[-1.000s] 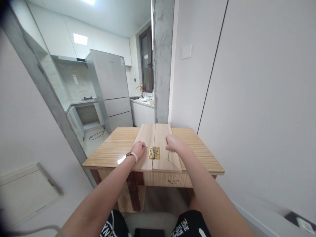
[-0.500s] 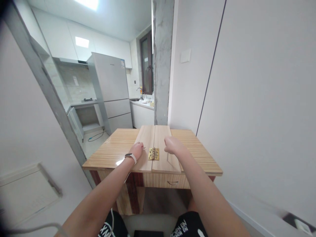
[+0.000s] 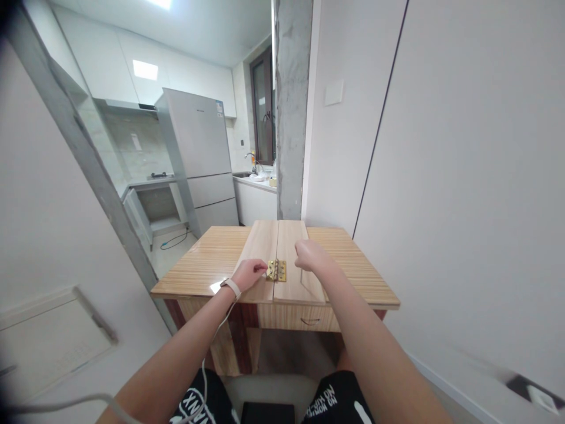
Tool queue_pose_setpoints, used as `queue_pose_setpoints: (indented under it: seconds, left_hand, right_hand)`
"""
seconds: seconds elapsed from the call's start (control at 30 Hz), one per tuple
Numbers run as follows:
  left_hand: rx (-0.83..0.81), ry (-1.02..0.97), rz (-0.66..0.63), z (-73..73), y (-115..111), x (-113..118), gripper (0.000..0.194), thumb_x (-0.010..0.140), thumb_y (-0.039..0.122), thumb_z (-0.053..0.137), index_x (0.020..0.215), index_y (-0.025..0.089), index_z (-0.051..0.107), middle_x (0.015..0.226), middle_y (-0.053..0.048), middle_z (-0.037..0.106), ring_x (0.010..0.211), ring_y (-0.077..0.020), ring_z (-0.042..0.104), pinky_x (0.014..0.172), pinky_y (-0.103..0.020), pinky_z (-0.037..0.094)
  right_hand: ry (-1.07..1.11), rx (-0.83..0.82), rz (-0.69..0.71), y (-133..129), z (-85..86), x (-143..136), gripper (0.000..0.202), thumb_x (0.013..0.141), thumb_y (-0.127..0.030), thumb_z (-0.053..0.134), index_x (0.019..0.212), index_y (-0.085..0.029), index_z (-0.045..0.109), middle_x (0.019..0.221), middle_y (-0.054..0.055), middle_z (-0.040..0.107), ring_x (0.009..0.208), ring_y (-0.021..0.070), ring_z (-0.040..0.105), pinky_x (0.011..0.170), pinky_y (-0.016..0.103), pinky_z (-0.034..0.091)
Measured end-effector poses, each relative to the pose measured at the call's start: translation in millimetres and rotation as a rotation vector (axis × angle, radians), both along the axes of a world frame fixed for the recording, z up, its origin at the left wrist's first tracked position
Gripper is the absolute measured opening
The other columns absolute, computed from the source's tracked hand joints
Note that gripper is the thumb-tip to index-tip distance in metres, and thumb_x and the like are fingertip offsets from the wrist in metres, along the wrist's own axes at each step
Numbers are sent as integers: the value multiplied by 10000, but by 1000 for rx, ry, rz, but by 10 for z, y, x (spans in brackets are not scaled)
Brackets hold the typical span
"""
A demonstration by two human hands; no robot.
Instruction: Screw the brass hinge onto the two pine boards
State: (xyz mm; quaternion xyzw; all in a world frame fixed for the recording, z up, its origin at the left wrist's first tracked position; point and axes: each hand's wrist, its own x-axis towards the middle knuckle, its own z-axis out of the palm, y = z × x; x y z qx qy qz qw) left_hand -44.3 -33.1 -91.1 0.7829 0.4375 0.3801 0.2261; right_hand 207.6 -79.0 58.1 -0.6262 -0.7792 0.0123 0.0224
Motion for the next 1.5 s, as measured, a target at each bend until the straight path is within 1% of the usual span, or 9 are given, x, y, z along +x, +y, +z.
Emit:
queue_pose_setpoints:
  seconds: [0.2,0.3,0.53,0.67,0.83,0.97,1.13,1.27,1.5]
  left_hand:
    - [4,-25,-16,37,-81,32,142,924,229,692,960,191,823,965,-59,821,881,-194,756,836,-296,577]
    - [25,28,-25,47,-103,52,149,928,217,681,949,199,827,983,-53,822,907,-195,753,855,-294,571]
    - [71,110,11,81,-151,121,191,921,155,652,964,209,830,998,-42,818,918,-189,745,878,-288,557]
    - [71,124,18,82,-154,136,199,923,147,646,970,211,829,1001,-42,815,920,-188,739,884,-290,556]
    - [68,124,21,60,-145,133,193,925,154,653,965,221,829,999,-48,809,913,-198,731,885,-304,561]
    - [76,111,-7,36,-145,150,174,909,130,670,942,223,813,989,-45,804,901,-194,721,900,-316,561]
    - [49,16,7,-57,-169,179,157,869,80,684,923,199,771,930,-38,784,861,-177,716,837,-298,565]
    - [18,-40,33,-131,-205,190,169,875,69,647,944,189,744,905,-34,772,829,-169,710,792,-291,557]
    - [29,-65,51,-158,-236,199,222,875,67,650,1041,193,725,889,-32,752,830,-167,702,769,-283,552]
  right_hand:
    - [-29,28,16,31,-39,4,167,785,-123,684,943,-146,732,989,159,782,823,226,735,661,267,455]
    - [-42,30,23,37,-45,1,166,790,-129,685,948,-148,735,999,161,783,857,233,736,669,265,455]
    - [-56,27,19,40,-41,-11,165,792,-128,694,952,-145,729,1001,160,781,885,245,734,642,267,434]
    - [-57,30,20,41,-38,-11,159,791,-128,703,947,-148,727,1005,164,779,918,259,732,657,277,441]
    - [-39,39,28,36,-41,-2,144,794,-128,704,935,-152,725,995,169,776,919,271,730,675,288,450]
    - [-26,33,24,21,-39,0,149,797,-124,706,941,-157,727,1005,167,776,922,268,729,690,287,454]
    - [-29,49,40,-18,-25,-9,136,805,-129,708,936,-163,717,1012,159,773,945,269,719,700,287,436]
    - [-19,52,63,-25,-36,1,147,813,-133,698,954,-175,698,1009,134,766,945,255,703,674,279,397]
    - [52,78,137,-38,-63,32,236,815,-105,661,1038,-182,664,1011,94,753,926,213,668,662,264,350]
